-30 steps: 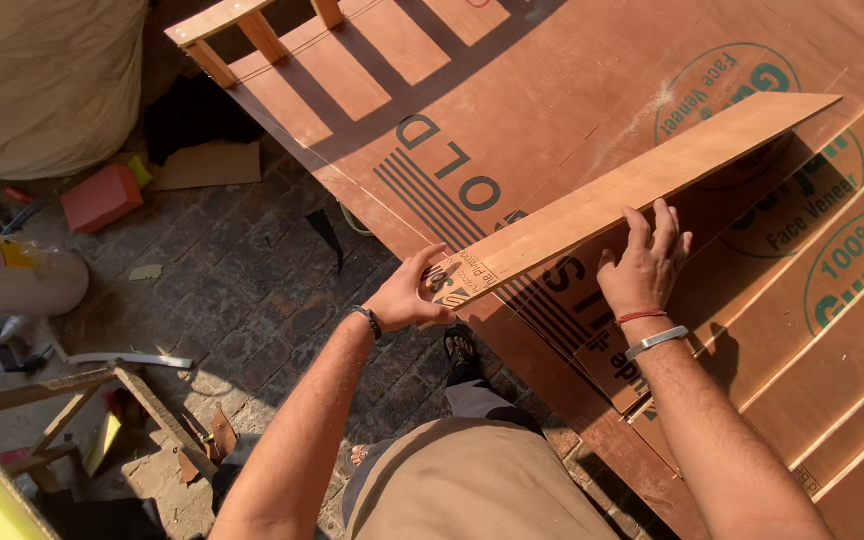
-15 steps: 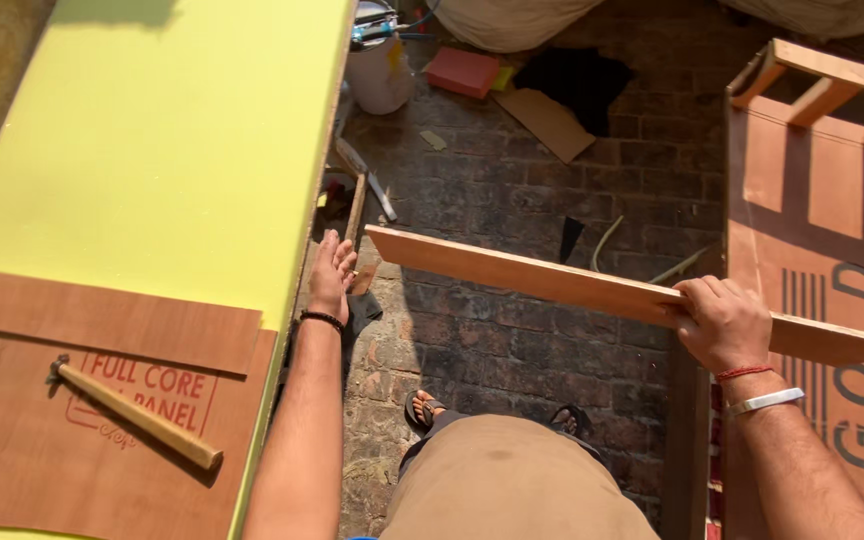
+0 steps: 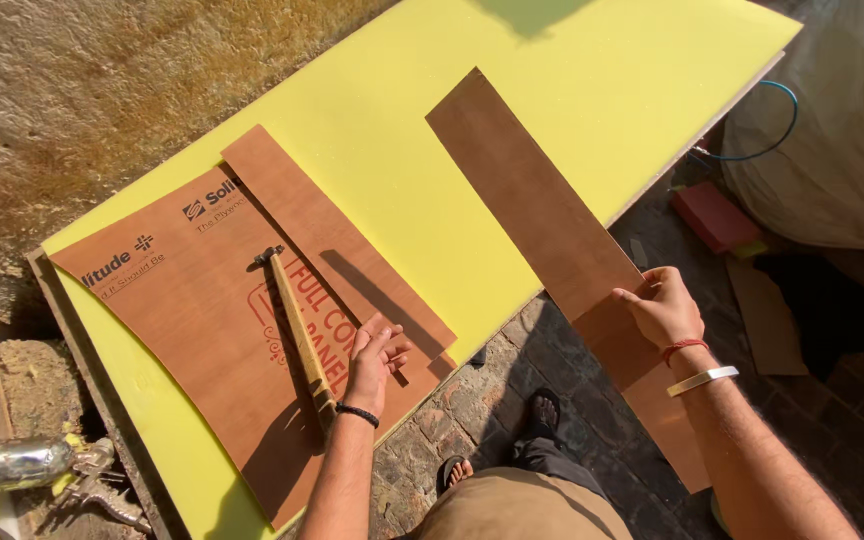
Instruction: The person arranges thin plywood strips on a curved wooden frame and hammers nails to secure them. They then carry a plywood panel to a table with yellow foam sheets, spray adhesive onto the panel, and press it onto the foam.
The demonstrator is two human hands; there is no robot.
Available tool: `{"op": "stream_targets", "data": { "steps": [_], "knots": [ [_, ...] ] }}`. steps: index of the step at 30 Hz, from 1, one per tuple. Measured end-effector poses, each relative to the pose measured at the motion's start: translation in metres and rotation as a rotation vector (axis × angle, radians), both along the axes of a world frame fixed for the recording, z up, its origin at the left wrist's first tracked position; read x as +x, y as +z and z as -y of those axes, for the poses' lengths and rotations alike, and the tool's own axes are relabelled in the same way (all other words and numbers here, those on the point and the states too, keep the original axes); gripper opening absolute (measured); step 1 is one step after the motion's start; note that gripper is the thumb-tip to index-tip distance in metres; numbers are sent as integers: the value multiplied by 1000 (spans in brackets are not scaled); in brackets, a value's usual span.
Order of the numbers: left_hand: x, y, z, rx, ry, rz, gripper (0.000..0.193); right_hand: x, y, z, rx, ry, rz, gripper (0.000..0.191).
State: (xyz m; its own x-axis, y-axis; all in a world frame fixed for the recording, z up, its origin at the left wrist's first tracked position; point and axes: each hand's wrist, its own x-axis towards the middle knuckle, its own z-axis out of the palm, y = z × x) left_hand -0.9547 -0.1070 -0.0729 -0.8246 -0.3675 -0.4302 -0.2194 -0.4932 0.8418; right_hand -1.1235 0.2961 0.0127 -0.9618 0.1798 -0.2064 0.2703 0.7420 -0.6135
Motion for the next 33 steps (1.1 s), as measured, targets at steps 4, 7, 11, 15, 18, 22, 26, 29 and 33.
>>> {"op": "stream_targets", "data": {
  "steps": [4, 7, 11, 15, 18, 22, 26, 29, 33],
  "knots": [
    [-20, -3, 26, -21, 121, 58, 63, -118, -9, 67, -52, 105, 14, 66],
    [-38, 4, 48, -29, 187, 78, 62, -206, -17, 113, -142, 92, 137, 64],
    [-53, 11, 63, -71, 246, 175, 59, -323, -29, 177, -94, 294, 25, 65],
    [-46, 3, 73, -66, 332, 223, 55, -384, -49, 243, 126, 447, -97, 69],
    [-26, -8, 83, -40, 418, 259, 49, -367, -72, 312, -8, 678, -150, 58],
    [19, -11, 100, -60, 565, 338, 44, -263, -101, 416, -220, 1024, -102, 47],
    [80, -9, 114, -76, 724, 339, 42, -133, -93, 493, -424, 1243, 101, 43],
    [135, -7, 115, -50, 871, 418, 42, -50, -69, 528, -527, 1332, 389, 48],
    [220, -6, 133, -37, 1002, 376, 44, 34, -34, 562, -1200, 1040, 1443, 52]
  ]
}}
